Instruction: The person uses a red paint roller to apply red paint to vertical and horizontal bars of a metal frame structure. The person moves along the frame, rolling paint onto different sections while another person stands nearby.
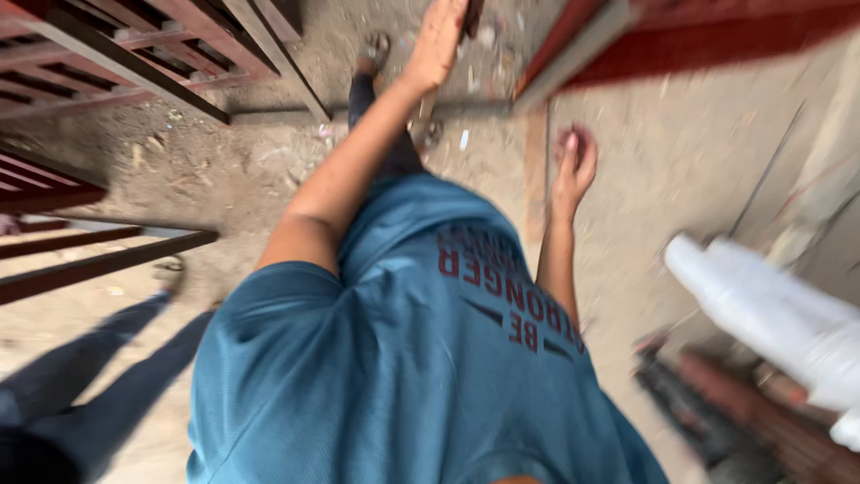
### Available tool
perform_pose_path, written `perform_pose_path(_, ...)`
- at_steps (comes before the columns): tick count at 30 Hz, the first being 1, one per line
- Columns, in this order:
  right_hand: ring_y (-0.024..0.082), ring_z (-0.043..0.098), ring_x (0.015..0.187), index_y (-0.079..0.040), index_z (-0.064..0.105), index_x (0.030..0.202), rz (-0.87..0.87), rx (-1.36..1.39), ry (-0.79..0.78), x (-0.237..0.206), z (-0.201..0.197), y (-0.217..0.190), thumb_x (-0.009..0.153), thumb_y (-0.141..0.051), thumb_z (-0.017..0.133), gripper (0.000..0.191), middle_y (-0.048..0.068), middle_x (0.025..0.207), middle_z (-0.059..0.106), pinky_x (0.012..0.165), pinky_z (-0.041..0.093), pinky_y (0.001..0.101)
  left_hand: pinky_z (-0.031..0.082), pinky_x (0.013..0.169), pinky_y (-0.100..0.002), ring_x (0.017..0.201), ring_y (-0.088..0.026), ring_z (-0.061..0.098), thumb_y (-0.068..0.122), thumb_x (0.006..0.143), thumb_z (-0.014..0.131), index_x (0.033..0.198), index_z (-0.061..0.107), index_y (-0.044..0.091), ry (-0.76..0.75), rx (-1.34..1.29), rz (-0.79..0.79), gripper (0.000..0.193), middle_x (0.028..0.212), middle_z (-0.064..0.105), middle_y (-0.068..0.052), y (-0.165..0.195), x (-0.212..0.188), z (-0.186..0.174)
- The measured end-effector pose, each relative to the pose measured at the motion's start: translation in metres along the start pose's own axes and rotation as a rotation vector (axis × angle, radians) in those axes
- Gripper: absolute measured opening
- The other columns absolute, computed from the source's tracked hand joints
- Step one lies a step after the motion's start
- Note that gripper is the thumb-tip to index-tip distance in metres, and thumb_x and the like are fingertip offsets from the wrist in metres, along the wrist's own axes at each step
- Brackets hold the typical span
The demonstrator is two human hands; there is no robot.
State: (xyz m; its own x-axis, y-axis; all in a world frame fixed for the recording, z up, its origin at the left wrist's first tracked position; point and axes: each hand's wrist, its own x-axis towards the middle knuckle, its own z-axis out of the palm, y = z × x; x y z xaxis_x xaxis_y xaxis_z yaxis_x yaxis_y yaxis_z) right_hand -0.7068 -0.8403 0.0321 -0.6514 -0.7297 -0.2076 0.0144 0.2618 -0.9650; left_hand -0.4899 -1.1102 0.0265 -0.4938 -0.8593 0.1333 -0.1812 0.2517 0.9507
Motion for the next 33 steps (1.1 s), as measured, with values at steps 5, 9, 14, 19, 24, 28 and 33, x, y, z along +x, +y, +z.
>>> perform_pose_path(5,0.015,0.065,0.112,0.0,0.056,0.141,-0.115,0.069,-0.195,-0.024,-0.003,-0.044,0.114,-0.019,0.06,0.033,0.009,0.126,0.066,0.102,0.056,0.032,0.047,0.102,-0.034,0.113,-0.022,0.06,0.044,0.111,0.044,0.121,0.064,0.005,-0.257,-0.194,-0.128,0.045,0.115,0.066,-0.01,0.051,-0.04,0.005)
perform_pose_path(9,0.019,0.061,0.128,0.0,0.047,0.146,-0.269,0.001,-0.351,-0.037,0.015,-0.077,0.113,-0.01,0.063,0.038,0.011,0.139,0.058,0.109,0.052,0.0332,0.05,0.097,-0.034,0.117,-0.016,0.06,0.047,0.106,0.053,0.134,0.062,0.006,-0.319,-0.328,-0.194,0.05,0.128,0.065,-0.007,0.084,-0.056,0.036)
perform_pose_path(14,0.019,0.061,0.131,-0.005,0.047,0.15,-0.438,-0.084,-0.303,-0.038,0.038,-0.093,0.116,-0.009,0.06,0.036,0.012,0.146,0.056,0.107,0.056,0.0325,0.051,0.115,-0.039,0.13,-0.021,0.064,0.048,0.113,0.054,0.131,0.066,0.01,-0.295,-0.585,0.031,0.043,0.132,0.069,-0.007,0.103,-0.071,0.066)
perform_pose_path(19,0.022,0.057,0.137,-0.005,0.04,0.153,-0.451,0.004,-0.341,-0.039,0.043,-0.072,0.117,-0.011,0.065,0.044,0.013,0.149,0.054,0.111,0.054,0.035,0.031,0.118,-0.042,0.135,-0.028,0.057,0.046,0.11,0.055,0.14,0.061,0.014,-0.152,-0.09,0.094,0.045,0.138,0.068,-0.006,0.102,-0.096,0.056)
perform_pose_path(24,0.023,0.055,0.14,-0.004,0.035,0.155,-0.446,-0.061,-0.331,-0.047,0.04,-0.05,0.113,-0.011,0.067,0.053,0.017,0.151,0.054,0.113,0.05,0.0354,0.031,0.118,-0.044,0.135,-0.026,0.058,0.048,0.105,0.058,0.142,0.057,0.011,-0.104,-0.077,0.069,0.052,0.138,0.069,-0.006,0.111,-0.118,0.054)
perform_pose_path(28,0.022,0.054,0.139,-0.003,0.039,0.156,-0.639,-0.296,-0.317,-0.061,0.052,-0.036,0.118,-0.01,0.063,0.045,0.016,0.148,0.055,0.117,0.044,0.0347,0.043,0.115,-0.039,0.133,-0.028,0.059,0.05,0.099,0.063,0.136,0.064,0.012,0.022,-0.029,-0.027,0.053,0.137,0.068,-0.009,0.119,-0.142,0.05)
perform_pose_path(33,0.005,0.051,0.079,-0.002,0.039,0.154,-0.249,0.064,-0.437,-0.11,0.084,-0.025,0.111,-0.022,0.06,0.052,0.001,0.106,0.058,0.068,0.042,0.0209,0.046,0.11,-0.038,0.134,-0.032,0.058,0.05,0.101,0.061,0.142,0.058,0.008,-0.024,-0.043,-0.105,0.059,0.142,0.061,-0.018,0.114,-0.206,0.01)
